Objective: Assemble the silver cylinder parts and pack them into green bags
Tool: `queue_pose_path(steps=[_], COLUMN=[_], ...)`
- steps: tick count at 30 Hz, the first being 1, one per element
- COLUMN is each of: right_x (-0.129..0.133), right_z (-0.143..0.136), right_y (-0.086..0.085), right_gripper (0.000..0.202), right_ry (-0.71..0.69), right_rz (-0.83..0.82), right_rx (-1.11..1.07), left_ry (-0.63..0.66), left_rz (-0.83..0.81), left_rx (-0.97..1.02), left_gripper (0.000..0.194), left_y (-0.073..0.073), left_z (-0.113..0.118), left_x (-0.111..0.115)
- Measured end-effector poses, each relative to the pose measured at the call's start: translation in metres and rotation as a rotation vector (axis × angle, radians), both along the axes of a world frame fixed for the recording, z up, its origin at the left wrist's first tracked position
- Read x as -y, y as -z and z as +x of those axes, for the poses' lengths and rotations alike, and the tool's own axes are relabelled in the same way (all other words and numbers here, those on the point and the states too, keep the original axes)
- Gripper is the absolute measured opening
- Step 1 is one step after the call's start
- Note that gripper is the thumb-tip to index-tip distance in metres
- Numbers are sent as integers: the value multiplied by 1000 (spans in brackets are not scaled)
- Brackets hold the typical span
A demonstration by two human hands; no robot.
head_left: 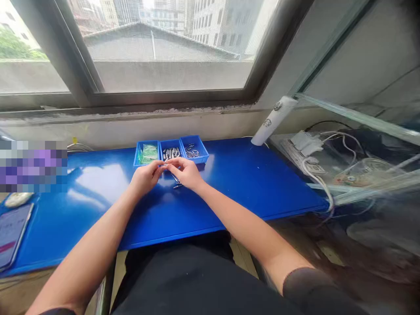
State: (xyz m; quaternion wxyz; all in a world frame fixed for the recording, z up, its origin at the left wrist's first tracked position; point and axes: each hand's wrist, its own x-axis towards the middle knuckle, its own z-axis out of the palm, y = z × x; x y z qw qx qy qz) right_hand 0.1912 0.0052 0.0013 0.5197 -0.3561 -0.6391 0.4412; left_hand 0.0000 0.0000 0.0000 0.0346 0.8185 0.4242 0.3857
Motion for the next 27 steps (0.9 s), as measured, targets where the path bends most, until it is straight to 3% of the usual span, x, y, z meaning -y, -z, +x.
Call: queue_pose_path(steps=[6, 14, 27], right_x=[-1, -4, -2], right_z=[-1, 0, 0], right_y=[2, 5, 3], right_gripper=[35, 36, 35], right_ry=[-6, -17, -6], right_rz=[-13, -88, -53], right_rx=[53, -38, -35], left_ry=[-34, 42, 27], left_rz=[-16, 11, -40], left_rx=[-4, 73, 82], left_gripper=[30, 26, 32], left_y=[-4, -6, -6], left_z=[0, 4, 3], left_x=[3, 3, 3])
